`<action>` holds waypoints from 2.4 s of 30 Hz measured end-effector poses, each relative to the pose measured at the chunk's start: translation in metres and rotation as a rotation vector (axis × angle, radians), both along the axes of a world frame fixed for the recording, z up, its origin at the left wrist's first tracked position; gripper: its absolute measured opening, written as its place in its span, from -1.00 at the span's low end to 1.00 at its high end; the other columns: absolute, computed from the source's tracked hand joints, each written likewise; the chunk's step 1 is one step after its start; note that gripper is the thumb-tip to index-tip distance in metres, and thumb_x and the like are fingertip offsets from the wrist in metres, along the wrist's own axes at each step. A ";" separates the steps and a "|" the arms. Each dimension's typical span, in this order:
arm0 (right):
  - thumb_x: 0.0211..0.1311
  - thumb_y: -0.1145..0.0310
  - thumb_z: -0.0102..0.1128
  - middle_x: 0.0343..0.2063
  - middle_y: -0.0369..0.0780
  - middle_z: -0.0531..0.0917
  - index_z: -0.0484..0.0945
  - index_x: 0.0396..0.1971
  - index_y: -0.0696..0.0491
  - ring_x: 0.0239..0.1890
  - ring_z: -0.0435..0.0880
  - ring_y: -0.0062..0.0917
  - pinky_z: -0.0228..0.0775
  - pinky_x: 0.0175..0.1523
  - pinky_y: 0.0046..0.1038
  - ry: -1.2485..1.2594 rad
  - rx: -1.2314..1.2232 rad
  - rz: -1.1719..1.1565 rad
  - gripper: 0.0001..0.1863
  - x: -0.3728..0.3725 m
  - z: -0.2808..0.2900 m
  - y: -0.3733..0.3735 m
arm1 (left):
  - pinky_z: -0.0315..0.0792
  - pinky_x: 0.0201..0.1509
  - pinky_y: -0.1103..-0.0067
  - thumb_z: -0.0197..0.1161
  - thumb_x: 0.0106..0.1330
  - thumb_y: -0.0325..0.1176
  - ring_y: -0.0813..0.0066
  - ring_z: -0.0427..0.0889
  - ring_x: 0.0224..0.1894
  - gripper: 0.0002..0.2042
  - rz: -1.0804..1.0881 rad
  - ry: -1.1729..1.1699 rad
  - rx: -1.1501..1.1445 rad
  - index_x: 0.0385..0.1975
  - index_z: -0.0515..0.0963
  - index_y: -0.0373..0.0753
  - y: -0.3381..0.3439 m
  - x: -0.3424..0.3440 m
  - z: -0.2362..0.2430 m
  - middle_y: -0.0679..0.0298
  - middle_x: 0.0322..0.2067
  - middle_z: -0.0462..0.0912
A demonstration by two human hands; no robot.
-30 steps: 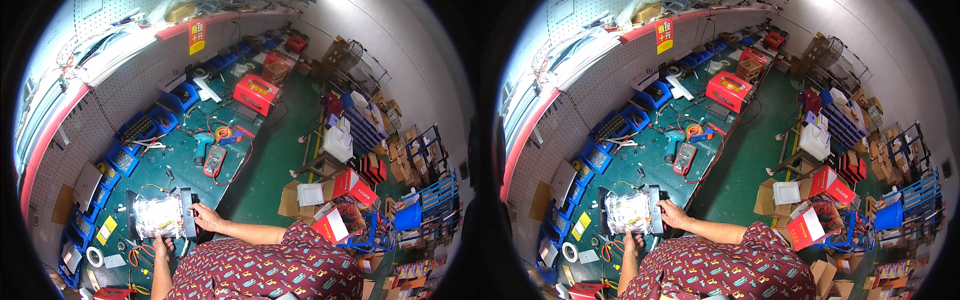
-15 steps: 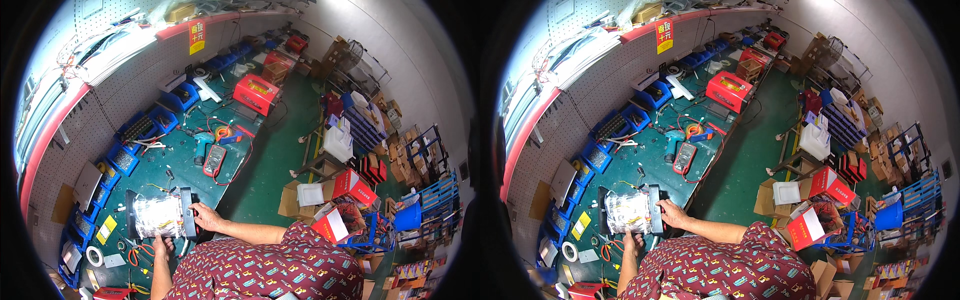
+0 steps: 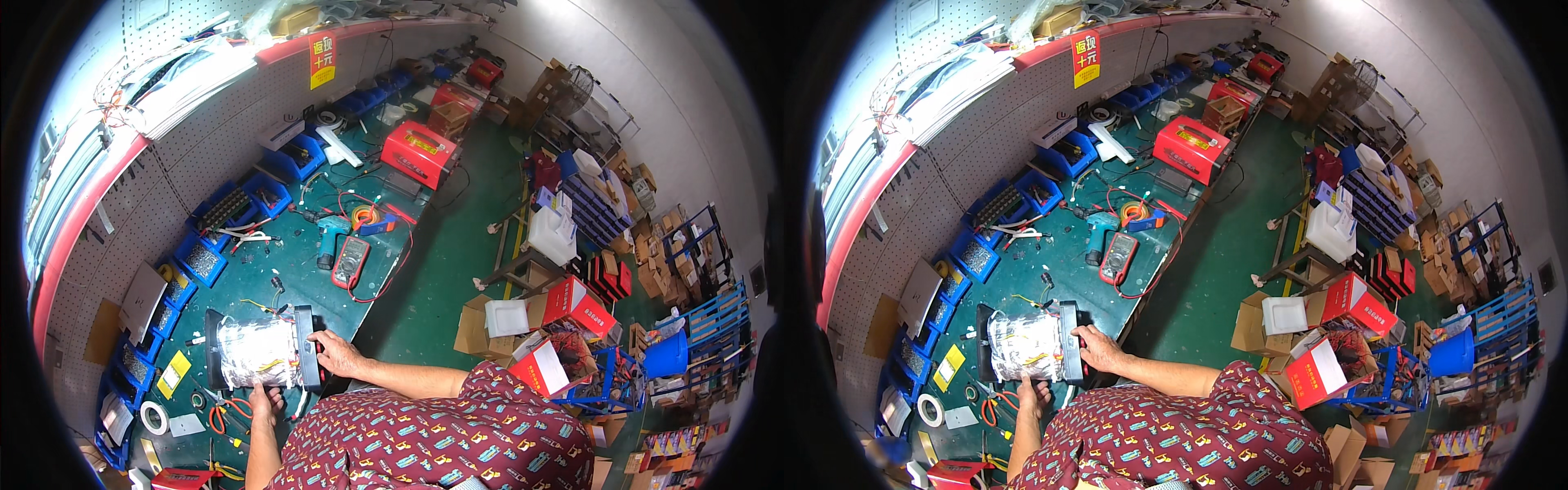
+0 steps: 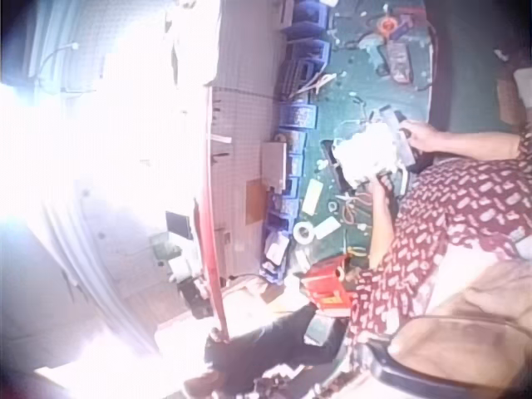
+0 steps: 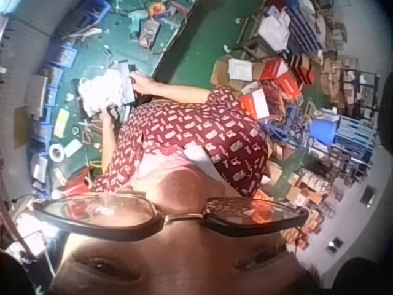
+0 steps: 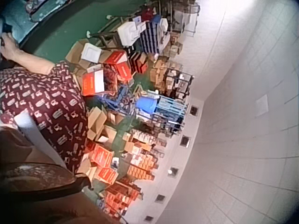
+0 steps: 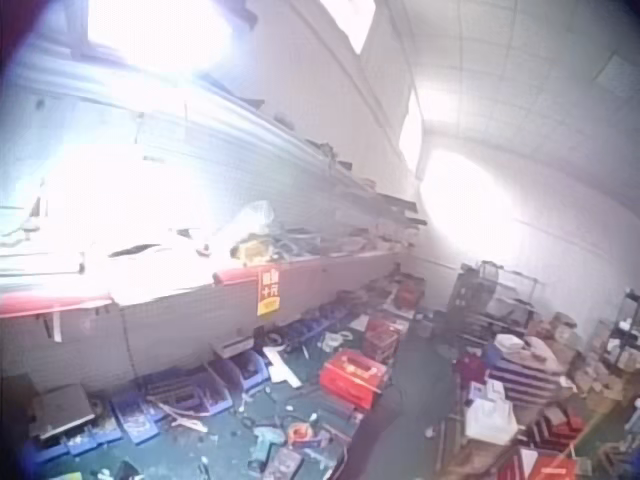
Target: The person works at a cluttered workbench, using a screwdriver to manipulate wires inside a black electronic device. They repeatedly tighten and loosen screws, adjust internal components, and use scissors to trim wires. The person also uses a multimeter to test connections and applies tape to secure wires.
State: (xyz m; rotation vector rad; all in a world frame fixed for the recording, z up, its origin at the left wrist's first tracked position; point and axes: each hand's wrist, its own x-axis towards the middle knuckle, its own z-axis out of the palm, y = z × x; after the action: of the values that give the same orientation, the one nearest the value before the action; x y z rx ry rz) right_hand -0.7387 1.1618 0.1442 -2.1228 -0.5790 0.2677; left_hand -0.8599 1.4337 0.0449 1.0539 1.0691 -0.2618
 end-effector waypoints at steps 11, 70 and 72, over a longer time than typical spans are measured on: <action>0.14 0.50 0.08 -0.12 -0.06 0.47 0.38 0.14 0.07 -0.31 0.60 -0.28 0.49 -0.12 -0.25 0.023 0.008 0.007 -0.51 0.000 0.007 0.000 | 0.49 -0.52 0.49 -0.11 0.47 0.22 0.46 0.50 -0.59 -0.45 -0.006 0.007 0.018 -0.10 0.45 -0.25 -0.002 0.000 0.006 0.22 -0.48 0.60; 0.13 0.47 0.09 -0.10 -0.03 0.49 0.37 0.11 0.03 0.00 0.52 -0.06 0.43 0.07 -0.15 0.138 0.004 -0.017 -0.52 -0.001 0.017 0.001 | 0.46 -0.60 0.52 -0.13 0.51 0.13 0.45 0.49 -0.62 -0.53 0.040 0.031 -0.019 -0.10 0.40 -0.23 -0.006 0.004 0.017 0.20 -0.49 0.60; 0.13 0.47 0.09 -0.09 -0.04 0.49 0.37 0.11 0.02 0.01 0.52 -0.06 0.42 0.08 -0.14 0.162 0.018 -0.025 -0.52 -0.002 0.017 0.002 | 0.46 -0.60 0.52 -0.13 0.51 0.14 0.46 0.50 -0.62 -0.52 0.052 0.023 -0.019 -0.10 0.41 -0.23 -0.004 0.002 0.012 0.22 -0.49 0.60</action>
State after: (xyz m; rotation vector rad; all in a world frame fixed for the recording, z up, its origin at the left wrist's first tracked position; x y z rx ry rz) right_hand -0.7411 1.1642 0.1608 -2.0667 -0.4574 0.4150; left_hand -0.8583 1.4299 0.0566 1.0073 1.1111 -0.2422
